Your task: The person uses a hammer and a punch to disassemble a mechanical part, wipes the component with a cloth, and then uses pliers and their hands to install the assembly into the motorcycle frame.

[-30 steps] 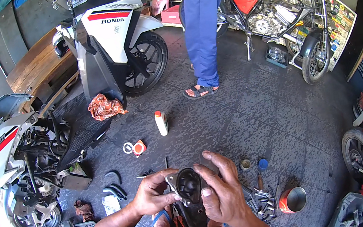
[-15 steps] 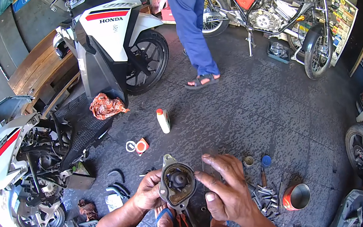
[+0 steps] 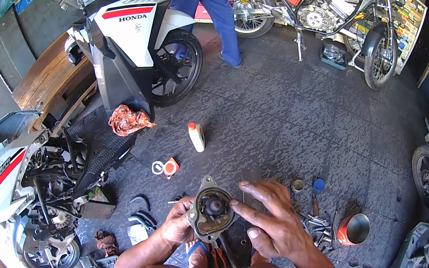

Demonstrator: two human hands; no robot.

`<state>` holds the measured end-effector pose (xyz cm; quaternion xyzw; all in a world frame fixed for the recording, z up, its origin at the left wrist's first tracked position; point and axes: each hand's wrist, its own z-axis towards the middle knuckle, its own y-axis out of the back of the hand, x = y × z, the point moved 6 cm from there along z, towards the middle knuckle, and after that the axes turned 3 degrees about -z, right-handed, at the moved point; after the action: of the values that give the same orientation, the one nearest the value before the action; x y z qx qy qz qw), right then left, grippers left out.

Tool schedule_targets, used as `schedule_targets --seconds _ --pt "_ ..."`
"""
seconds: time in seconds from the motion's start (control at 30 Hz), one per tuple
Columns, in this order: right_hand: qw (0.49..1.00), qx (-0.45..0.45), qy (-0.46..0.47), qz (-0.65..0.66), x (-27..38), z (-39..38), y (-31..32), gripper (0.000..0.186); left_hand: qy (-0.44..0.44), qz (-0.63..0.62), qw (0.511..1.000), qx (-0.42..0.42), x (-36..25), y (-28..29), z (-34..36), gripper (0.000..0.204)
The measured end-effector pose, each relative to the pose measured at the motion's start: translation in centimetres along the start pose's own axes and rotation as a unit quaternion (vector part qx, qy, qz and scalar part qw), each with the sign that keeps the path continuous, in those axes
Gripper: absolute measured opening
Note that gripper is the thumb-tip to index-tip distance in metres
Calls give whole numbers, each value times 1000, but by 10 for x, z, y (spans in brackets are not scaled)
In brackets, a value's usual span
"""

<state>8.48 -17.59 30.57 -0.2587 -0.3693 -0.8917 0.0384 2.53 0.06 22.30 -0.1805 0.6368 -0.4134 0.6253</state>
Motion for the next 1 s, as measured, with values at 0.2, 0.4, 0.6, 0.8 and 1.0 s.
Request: schedule_targets --seconds 0.2,0.4,0.6,0.8,1.0 --pt "999 -16 5 35 13 -11 -8 50 -17 7 1000 -8 2 4 2 64" --pt "997 -25 -7 71 28 -13 -5 51 -48 16 999 -17 -3 -2 6 63" --pt "999 31 31 -16 35 -6 -11 47 -65 46 996 -36 -5 2 3 61" --pt "997 -24 -28 -72 18 -9 -3 44 -65 26 997 -28 -6 -3 4 64" --pt "990 -45 2 -137 13 0 -1 40 -48 20 998 -28 -5 -2 4 64"
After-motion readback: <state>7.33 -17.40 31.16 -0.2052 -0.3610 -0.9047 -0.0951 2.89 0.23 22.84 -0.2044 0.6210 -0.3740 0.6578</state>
